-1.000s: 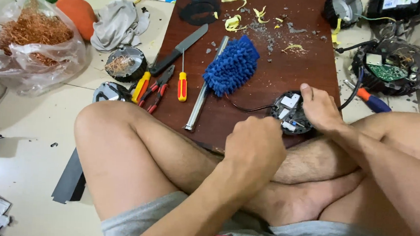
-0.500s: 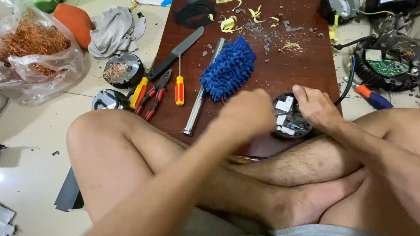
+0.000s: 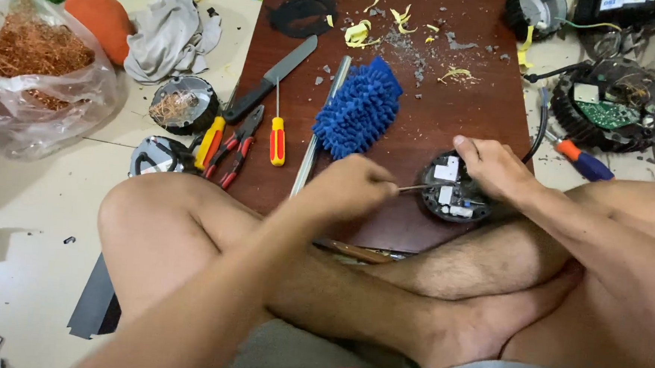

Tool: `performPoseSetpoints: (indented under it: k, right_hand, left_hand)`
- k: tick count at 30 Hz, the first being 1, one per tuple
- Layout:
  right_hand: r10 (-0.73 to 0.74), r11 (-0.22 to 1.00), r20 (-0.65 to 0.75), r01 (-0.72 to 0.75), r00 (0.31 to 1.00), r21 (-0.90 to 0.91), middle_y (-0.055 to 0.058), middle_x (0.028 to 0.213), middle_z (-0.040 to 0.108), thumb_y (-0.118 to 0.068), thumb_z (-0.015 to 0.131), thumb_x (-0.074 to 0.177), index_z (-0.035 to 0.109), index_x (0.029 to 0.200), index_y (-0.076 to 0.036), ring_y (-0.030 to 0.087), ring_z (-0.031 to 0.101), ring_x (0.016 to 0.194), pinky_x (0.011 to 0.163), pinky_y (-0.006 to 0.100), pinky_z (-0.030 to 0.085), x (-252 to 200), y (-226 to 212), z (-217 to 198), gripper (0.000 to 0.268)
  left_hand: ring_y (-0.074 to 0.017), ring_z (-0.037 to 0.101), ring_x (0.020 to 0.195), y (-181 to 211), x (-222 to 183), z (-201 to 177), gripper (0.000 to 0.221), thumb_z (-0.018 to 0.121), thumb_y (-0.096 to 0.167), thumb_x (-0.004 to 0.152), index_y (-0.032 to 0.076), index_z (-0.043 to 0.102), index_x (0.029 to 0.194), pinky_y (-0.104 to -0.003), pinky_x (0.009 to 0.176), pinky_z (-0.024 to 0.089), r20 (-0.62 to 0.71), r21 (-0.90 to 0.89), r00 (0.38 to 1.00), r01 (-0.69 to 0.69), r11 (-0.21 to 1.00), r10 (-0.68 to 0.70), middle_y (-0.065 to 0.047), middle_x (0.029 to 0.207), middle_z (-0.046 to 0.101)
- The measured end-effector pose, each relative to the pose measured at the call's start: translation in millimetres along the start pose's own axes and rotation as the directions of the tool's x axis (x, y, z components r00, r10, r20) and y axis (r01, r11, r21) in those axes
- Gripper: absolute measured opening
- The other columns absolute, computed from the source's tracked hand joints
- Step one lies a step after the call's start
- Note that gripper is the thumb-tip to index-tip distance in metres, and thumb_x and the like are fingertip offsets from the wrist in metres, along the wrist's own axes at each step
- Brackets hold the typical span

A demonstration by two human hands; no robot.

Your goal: The person sits on the floor and uses a screwdriver to remove a small white component from a disassembled circular electronic device. They then use a knife to scrape residue from the component before reinserting it into the device and tightening it with the screwdriver.

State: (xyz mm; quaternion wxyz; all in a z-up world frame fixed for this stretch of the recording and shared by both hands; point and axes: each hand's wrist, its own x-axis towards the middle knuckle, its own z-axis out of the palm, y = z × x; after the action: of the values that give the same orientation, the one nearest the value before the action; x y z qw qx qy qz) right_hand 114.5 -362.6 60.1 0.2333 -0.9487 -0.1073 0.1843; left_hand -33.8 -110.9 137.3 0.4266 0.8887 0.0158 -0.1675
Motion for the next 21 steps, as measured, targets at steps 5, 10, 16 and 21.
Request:
performPoseSetpoints:
  k: [5, 10, 16, 21]
  right_hand:
    - [0.087, 0.995, -0.058, -0.084, 0.994, 0.058, 0.02, 0.132, 0.072, -0.063, 0.031, 0.11, 0.072, 0.14, -0.02, 0.046, 0.058, 0.134, 0.114, 0.061, 0.043, -14, -3, -3, 0.066]
    - [0.115, 0.991, -0.196, -0.1, 0.974, 0.084, 0.028, 0.13, 0.071, -0.059, 0.027, 0.113, 0.071, 0.138, -0.012, 0.049, 0.059, 0.13, 0.112, 0.062, 0.043, -10, 21, 8, 0.07]
    - [0.225, 0.967, -0.293, -0.176, 0.929, 0.185, 0.032, 0.134, 0.067, -0.056, 0.028, 0.114, 0.063, 0.146, -0.007, 0.054, 0.057, 0.132, 0.113, 0.063, 0.042, -19, 15, 8, 0.069]
    - [0.377, 0.922, -0.34, -0.315, 0.862, 0.223, 0.032, 0.14, 0.064, -0.05, 0.03, 0.118, 0.062, 0.145, -0.003, 0.05, 0.055, 0.136, 0.114, 0.061, 0.04, 34, 63, 13, 0.063]
  left_hand:
    - [-0.0444, 0.078, 0.082, 61, 2, 56, 0.027, 0.064, 0.021, 0.086, 0.007, 0.081, 0.102, -0.055, 0.061, 0.065, -0.129, 0.457, 0.991, 0.084, 0.886, -0.027, -0.02, 0.086, 0.076]
    - [-0.0446, 0.069, 0.123, 33, -3, 19, 0.038, 0.06, 0.027, 0.093, 0.02, 0.079, 0.124, -0.057, 0.105, 0.056, -0.063, 0.168, 0.998, 0.027, 0.985, -0.017, -0.015, 0.125, 0.078]
    - [-0.044, 0.071, 0.121, 76, -19, 26, 0.036, 0.057, 0.022, 0.096, 0.019, 0.078, 0.126, -0.056, 0.105, 0.057, -0.051, 0.294, 0.999, 0.025, 0.956, -0.011, -0.017, 0.124, 0.078]
    - [-0.0431, 0.077, 0.101, 84, -41, 31, 0.032, 0.056, 0.026, 0.094, 0.023, 0.081, 0.114, -0.06, 0.083, 0.064, -0.15, 0.316, 0.973, 0.214, 0.924, -0.174, -0.015, 0.1, 0.08]
